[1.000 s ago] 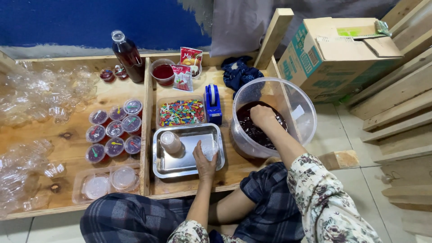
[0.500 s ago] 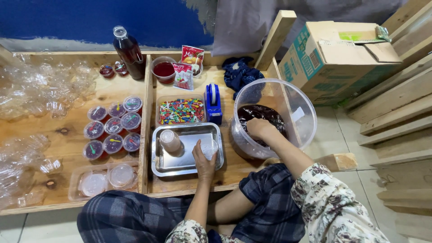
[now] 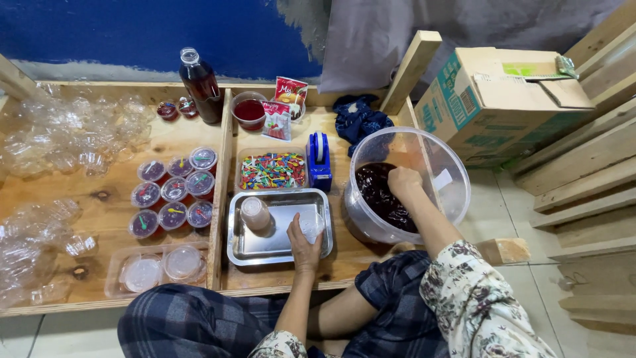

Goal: The person fills small plastic cups with a dark red jelly-like substance from a large bucket using an orange ladle, then adds small colorful toppings to the cups and secures them with lids.

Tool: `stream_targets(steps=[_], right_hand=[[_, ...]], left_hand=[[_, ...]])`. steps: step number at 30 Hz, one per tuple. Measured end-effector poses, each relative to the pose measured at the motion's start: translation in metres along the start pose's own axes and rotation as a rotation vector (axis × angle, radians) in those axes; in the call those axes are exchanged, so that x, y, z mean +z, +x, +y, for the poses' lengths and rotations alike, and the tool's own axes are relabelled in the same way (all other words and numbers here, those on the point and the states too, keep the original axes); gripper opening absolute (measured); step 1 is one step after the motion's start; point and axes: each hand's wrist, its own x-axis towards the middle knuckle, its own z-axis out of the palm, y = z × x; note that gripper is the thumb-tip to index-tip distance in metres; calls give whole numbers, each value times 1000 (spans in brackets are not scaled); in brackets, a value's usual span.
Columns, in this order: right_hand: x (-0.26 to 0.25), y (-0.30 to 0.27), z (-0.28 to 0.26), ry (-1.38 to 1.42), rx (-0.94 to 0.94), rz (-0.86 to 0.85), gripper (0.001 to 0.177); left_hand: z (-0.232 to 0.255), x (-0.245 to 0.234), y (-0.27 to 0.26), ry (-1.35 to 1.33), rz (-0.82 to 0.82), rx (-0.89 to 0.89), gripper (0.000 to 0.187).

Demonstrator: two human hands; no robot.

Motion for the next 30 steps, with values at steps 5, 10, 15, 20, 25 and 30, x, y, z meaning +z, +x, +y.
stream_targets(steps=[5, 10, 15, 20, 25, 30], right_hand=[[-41, -60, -29, 51, -55, -129, 25], [-119, -109, -71, 200, -128, -294, 27], [-88, -49, -70, 245, -180, -195, 25], [-57, -24, -38, 195, -76, -59, 24], [-42, -42, -21, 111, -40, -21, 28], [-94, -100, -42, 111, -87, -279, 24]], left_hand=[[3, -3, 0, -11, -21, -7, 95], [6, -4, -1, 0, -6, 16, 95], [-6, 2, -3, -15, 0, -3, 97], [-10, 4, -3, -9, 3, -5, 95], [-11, 4, -2, -20, 0, -13, 94], [-9, 5, -4, 1, 5, 25, 96]])
